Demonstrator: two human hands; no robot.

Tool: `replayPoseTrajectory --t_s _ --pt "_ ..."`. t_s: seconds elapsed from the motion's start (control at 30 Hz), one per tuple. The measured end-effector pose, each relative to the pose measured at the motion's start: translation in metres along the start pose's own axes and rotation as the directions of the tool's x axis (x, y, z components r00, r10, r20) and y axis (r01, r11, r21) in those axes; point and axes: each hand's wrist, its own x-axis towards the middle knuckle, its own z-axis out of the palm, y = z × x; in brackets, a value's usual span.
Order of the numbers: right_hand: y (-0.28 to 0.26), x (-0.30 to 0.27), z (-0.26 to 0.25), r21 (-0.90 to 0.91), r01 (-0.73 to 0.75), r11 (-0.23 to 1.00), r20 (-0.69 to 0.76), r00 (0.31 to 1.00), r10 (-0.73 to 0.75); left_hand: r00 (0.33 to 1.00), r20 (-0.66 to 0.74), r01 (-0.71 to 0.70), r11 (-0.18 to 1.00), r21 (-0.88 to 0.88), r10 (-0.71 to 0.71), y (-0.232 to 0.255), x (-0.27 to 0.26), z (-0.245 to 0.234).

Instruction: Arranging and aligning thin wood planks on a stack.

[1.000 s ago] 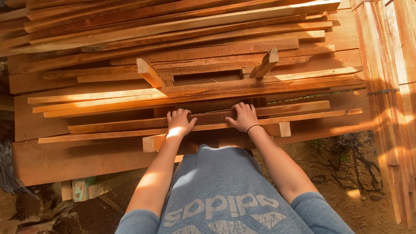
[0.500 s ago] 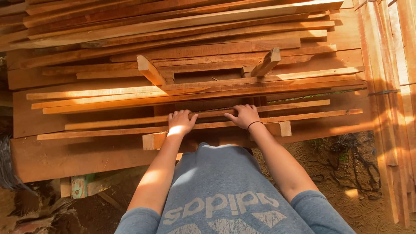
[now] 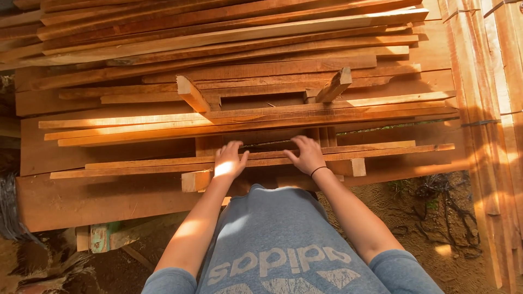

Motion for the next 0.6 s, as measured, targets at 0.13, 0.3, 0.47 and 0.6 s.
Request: replayPoseTrajectory --t_s 0.13,0.3,0.47,0.6 --pt "-0.017 0.019 -0.009 -0.071 0.103 0.992 -0.378 0.918 -0.122 0.922 -0.357 -0.13 0.988 0.08 0.15 0.05 -0.009 -0.048" --pt "-0.007 0.041 0.003 -0.206 0.086 0.975 -0.336 0.929 -0.153 1.0 -0.027 0.017 0.975 0.221 -0.011 0.062 0.009 -0.048" --pt "-0.016 0.025 0.01 -0.284 0.088 0.955 -0.317 0.931 -0.18 1.0 0.022 0.005 0.955 0.297 -0.012 0.059 -0.004 -0.038" --pt "-0.02 0.015 0.021 -0.337 0.048 0.94 -0.346 0.922 -0.171 0.995 -0.09 -0.012 0.937 0.35 0.047 0.048 -0.007 -0.016"
